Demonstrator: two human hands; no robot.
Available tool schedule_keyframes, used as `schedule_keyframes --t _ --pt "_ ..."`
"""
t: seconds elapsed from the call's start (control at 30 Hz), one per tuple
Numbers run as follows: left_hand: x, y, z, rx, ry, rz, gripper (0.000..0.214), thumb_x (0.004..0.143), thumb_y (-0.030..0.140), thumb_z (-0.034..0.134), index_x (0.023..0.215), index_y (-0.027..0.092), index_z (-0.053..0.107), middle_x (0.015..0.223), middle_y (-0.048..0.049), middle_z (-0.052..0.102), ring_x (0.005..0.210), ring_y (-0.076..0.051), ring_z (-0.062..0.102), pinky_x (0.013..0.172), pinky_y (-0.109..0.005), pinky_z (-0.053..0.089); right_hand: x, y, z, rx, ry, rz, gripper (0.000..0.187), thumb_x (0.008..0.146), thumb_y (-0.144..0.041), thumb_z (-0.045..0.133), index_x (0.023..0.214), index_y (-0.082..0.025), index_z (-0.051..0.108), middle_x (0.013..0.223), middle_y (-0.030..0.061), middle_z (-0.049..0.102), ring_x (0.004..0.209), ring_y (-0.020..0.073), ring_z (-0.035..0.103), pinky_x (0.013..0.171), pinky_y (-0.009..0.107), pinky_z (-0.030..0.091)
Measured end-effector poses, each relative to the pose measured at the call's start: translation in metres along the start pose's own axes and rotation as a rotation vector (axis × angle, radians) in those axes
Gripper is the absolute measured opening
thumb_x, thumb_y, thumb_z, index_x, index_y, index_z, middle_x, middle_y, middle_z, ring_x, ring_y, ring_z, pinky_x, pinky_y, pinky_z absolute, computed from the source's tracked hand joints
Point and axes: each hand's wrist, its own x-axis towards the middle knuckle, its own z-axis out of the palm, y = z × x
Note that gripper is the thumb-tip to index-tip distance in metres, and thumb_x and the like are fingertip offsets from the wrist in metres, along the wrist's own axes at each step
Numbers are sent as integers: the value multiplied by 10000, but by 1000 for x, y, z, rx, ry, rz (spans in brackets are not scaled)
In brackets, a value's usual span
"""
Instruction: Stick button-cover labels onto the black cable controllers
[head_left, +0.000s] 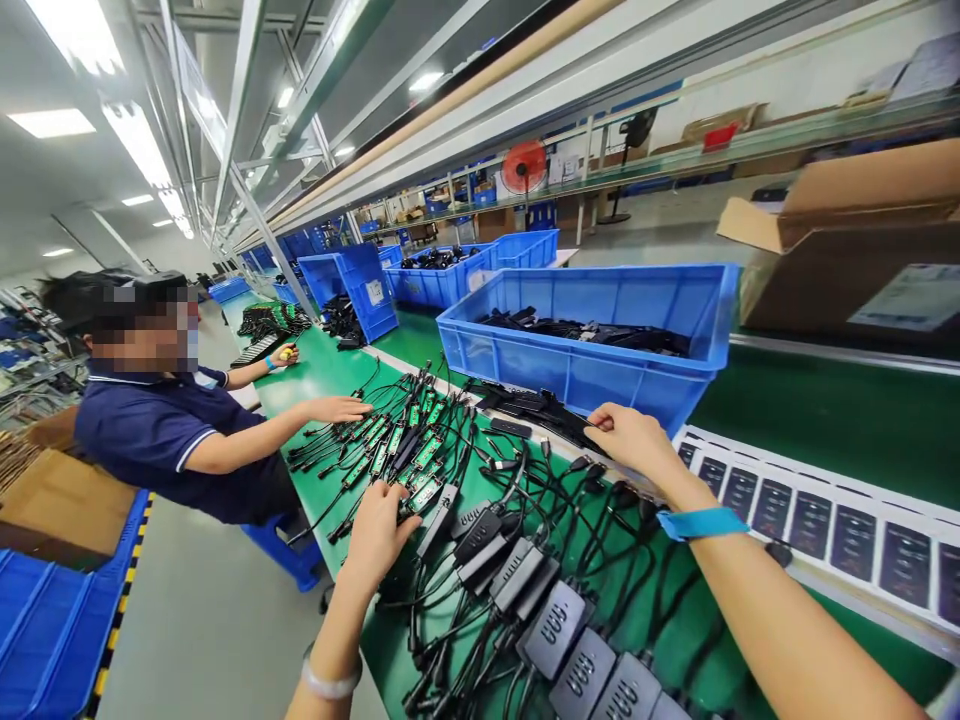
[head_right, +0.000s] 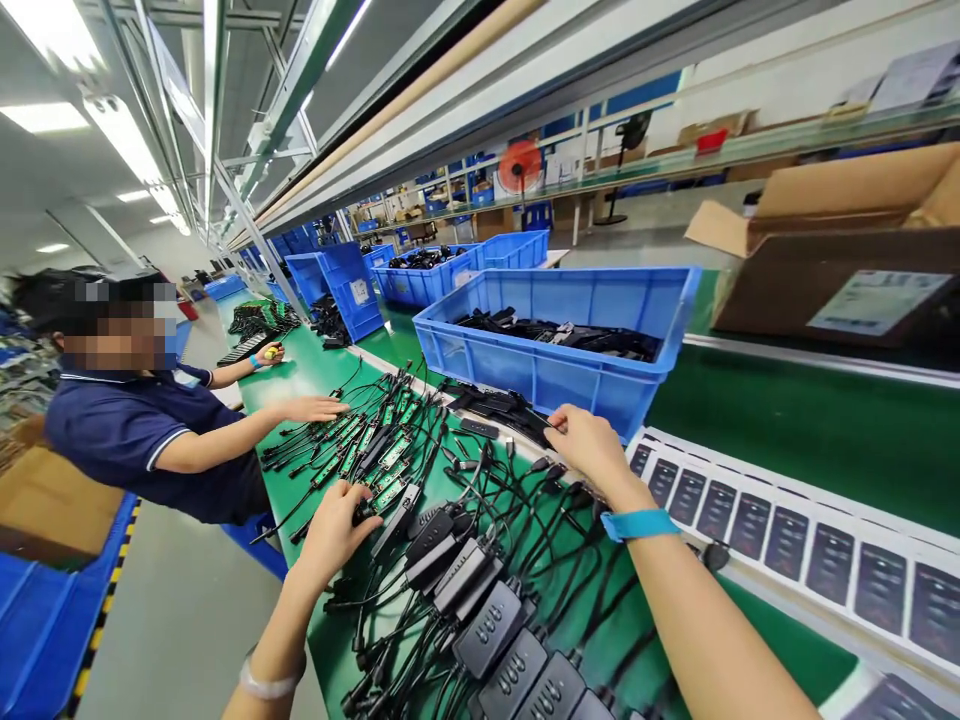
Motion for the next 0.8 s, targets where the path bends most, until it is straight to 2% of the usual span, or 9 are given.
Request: schedule_keyframes --t 0.07,0.17,0.2,0.27,0.33,0.5,0.63,0.8 --pt "1 5 2 -11 -8 18 233 778 249 652 994 172 612 925 -70 547 875 -249 552 788 -371 477 -6 -14 -4 105 -22 -40 276 756 -223 573 1022 -151 596 838 67 675 723 206 649 681 319 507" --pt "5 7 1 -36 -26 46 162 853 252 546 981 177 611 926 -82 551 900 -256 549 816 -391 460 -21 -40 -10 477 -132 -145 576 761 -284 581 1304 -183 419 844 14 632 650 155 626 613 288 521" --pt "7 6 0 -47 -33 52 173 874 260 513 996 179 606 933 -86 555 906 -256 552 822 -394 457 -26 -48 -12 620 -179 -180 636 749 -294 595 1339 -196 380 835 1 610 639 149 617 605 290 521" --pt "7 1 -7 -70 -48 51 214 887 292 499 1055 185 579 975 -92 560 920 -252 559 825 -392 461 -36 -62 -15 818 -257 -230 636 729 -293 620 1321 -214 401 810 -18 570 631 140 598 608 294 515" --pt "2 -6 -16 -87 -64 31 251 861 325 543 1075 193 550 1007 -87 561 922 -244 566 810 -378 471 -43 -72 -17 855 -280 -247 533 737 -292 617 1240 -216 460 780 -27 555 627 133 583 607 286 502" --pt "-28 -21 -33 -85 -157 -41 112 793 273 604 878 213 562 877 -26 577 803 -195 588 717 -301 473 -52 -84 -21 851 -258 -250 379 763 -346 597 1092 -201 478 683 -33 570 598 137 535 564 267 435" --pt "-48 -23 -32 -47 -160 -119 111 766 261 610 835 205 542 890 -56 603 854 -236 595 729 -335 466 -62 -93 -25 824 -262 -285 353 781 -416 591 1036 -206 465 648 -35 581 568 134 490 534 259 364" --pt "-53 -22 -36 -48 -128 -124 122 860 321 482 821 209 511 854 -76 623 831 -247 601 745 -366 456 -76 -105 -27 862 -366 -317 386 779 -436 608 1038 -213 429 676 -25 604 608 148 549 554 265 375"
